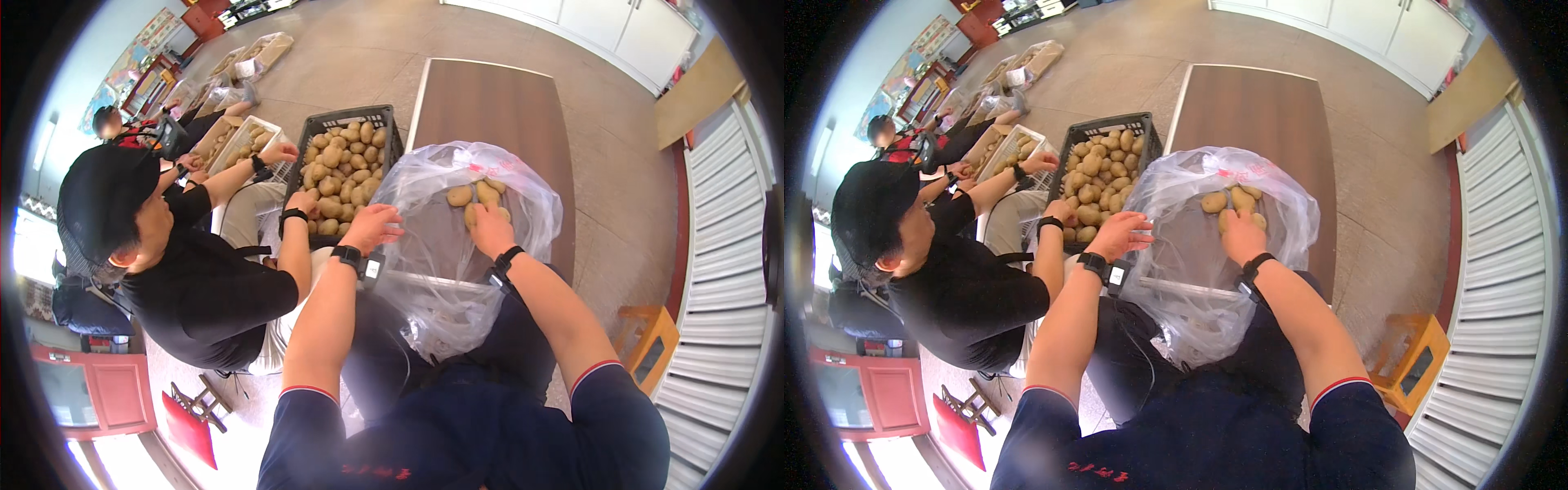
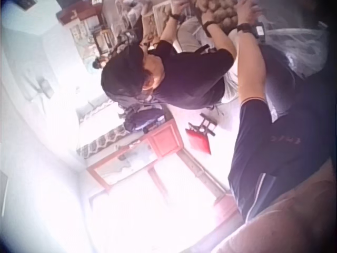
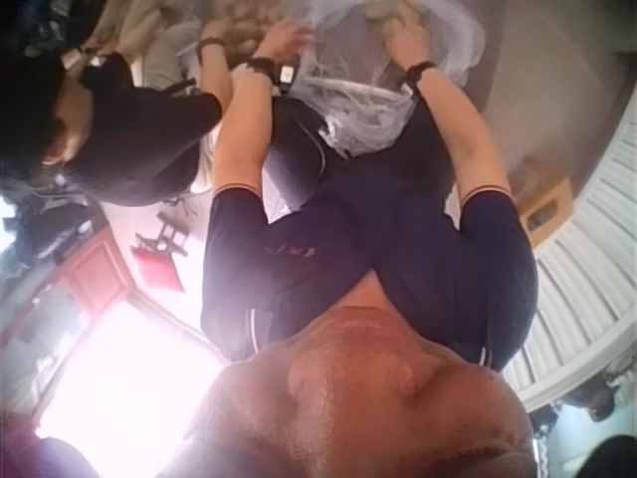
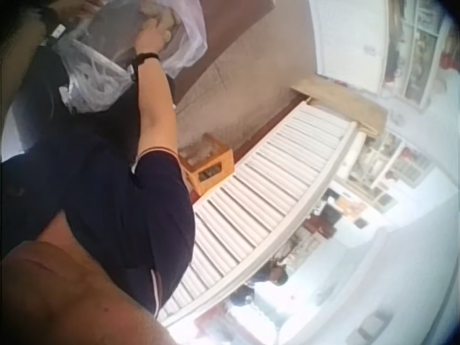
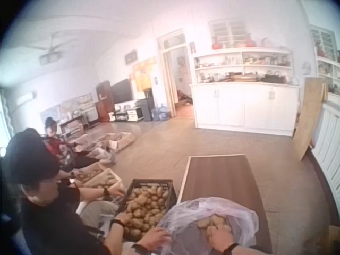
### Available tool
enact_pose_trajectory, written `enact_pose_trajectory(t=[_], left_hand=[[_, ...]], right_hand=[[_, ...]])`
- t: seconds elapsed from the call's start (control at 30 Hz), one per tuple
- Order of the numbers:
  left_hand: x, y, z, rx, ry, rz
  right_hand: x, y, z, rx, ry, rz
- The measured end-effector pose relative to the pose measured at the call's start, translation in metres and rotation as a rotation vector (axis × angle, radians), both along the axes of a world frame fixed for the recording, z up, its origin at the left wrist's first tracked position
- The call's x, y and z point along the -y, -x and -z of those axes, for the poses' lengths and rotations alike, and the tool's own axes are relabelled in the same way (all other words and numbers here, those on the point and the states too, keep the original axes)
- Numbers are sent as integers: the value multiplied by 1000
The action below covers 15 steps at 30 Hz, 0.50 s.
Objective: The person sorts potatoes by hand, picking them one at a time from a plastic crate and placing them into a plastic bag. They also move potatoes within the bag and pick up potatoes from the table to place them inside.
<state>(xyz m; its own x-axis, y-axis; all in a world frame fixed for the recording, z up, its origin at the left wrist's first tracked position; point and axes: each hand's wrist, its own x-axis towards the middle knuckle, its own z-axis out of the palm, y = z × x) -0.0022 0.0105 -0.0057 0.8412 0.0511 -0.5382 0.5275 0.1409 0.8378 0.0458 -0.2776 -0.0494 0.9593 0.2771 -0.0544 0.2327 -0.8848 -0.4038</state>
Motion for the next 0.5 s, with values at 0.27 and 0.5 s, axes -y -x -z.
enact_pose_trajectory(t=[0.27,0.5], left_hand=[[7,-10,6,-3,6,119],[9,-8,2,-20,3,116]], right_hand=[[-4,3,29,246,60,-165],[-6,10,28,193,126,-194]])
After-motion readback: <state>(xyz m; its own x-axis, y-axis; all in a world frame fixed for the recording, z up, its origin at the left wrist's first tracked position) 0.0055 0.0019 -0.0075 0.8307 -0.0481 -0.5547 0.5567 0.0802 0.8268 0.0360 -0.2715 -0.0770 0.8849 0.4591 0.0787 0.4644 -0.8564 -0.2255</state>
